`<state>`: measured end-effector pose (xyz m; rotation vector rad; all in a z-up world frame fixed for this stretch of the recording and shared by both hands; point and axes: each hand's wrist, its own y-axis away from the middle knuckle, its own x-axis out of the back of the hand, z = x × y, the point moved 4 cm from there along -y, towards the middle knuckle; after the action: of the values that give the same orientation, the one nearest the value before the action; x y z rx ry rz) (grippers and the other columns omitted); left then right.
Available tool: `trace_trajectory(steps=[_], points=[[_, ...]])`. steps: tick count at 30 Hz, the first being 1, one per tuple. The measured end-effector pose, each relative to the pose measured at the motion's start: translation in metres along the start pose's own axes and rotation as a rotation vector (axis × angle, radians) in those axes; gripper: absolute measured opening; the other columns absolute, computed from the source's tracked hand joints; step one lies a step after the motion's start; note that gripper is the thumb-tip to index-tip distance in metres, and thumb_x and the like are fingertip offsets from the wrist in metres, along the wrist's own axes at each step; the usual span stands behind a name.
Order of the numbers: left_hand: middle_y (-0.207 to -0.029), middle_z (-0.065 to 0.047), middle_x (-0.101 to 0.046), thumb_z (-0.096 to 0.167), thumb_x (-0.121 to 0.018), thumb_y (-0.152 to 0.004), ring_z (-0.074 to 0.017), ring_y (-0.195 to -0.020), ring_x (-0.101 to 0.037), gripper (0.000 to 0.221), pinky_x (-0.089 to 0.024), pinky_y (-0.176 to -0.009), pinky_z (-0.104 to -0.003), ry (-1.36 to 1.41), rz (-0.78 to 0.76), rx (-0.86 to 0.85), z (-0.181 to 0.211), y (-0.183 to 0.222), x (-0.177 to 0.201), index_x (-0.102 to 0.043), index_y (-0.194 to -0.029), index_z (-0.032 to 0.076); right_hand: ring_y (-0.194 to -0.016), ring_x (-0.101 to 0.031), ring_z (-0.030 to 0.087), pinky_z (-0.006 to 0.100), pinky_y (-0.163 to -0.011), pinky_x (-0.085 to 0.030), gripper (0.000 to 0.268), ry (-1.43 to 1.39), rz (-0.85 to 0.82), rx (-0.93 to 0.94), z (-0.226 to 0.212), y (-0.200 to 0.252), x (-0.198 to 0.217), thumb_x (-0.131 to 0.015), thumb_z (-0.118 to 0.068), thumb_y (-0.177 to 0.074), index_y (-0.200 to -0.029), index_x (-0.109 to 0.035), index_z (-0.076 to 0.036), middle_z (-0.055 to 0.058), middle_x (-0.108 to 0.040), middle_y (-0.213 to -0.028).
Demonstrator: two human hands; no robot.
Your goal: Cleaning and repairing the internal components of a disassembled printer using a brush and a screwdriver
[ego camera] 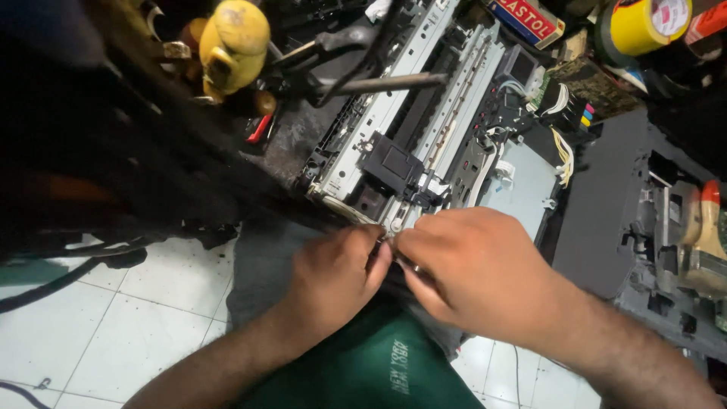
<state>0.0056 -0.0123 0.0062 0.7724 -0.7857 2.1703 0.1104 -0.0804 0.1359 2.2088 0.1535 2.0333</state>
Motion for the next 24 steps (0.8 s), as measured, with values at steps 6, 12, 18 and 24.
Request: trace_trajectory(steps=[6, 12, 18, 24], points=[[-0.072, -0.006, -0.071, 0.02, -0.067, -0.093, -0.0303, -0.059, -0.068, 0.005, -0.05, -0.053, -0.043, 0.107, 0.021, -0.079, 0.01, -0.006, 0.015, -0.07, -0.091, 0.017, -0.083, -0.072, 0.022, 0.043, -0.063, -0.053, 0.054, -0.119, -0.115, -0.135, 0.018, 0.012, 0.024, -0.071, -0.066, -0.08, -0.115, -0.073, -0.026, -0.007, -0.078, -0.094], [-0.078, -0.004, -0.074, 0.022, -0.068, -0.094, -0.0258, -0.064, -0.07, 0.011, -0.052, -0.058, -0.039, 0.053, 0.046, -0.051, 0.003, -0.002, 0.004, -0.074, -0.102, 0.018, -0.06, -0.065, 0.016, 0.033, -0.052, -0.048, 0.049, -0.196, 0.096, -0.207, 0.04, 0.057, 0.023, -0.082, -0.053, -0.077, -0.113, -0.074, -0.021, -0.006, -0.072, -0.073], [-0.068, -0.004, -0.069, 0.021, -0.066, -0.098, -0.0223, -0.055, -0.067, 0.012, -0.048, -0.05, -0.035, 0.05, -0.031, -0.055, 0.009, -0.017, 0.027, -0.074, -0.09, 0.015, -0.084, -0.075, 0.007, 0.022, -0.071, -0.065, 0.046, -0.368, 0.15, -0.318, 0.039, 0.1, -0.006, -0.075, -0.039, -0.083, -0.123, -0.071, -0.018, -0.002, -0.081, -0.097], [-0.078, -0.005, -0.071, 0.023, -0.071, -0.096, -0.0269, -0.056, -0.064, 0.015, -0.045, -0.048, -0.041, -0.105, 0.078, -0.383, 0.038, -0.045, 0.06, -0.075, -0.108, 0.014, -0.134, -0.064, 0.026, 0.04, -0.115, -0.044, 0.077, -1.134, 0.333, -0.24, -0.019, 0.083, -0.048, -0.073, -0.051, -0.085, -0.143, -0.054, -0.004, 0.014, -0.066, -0.143]])
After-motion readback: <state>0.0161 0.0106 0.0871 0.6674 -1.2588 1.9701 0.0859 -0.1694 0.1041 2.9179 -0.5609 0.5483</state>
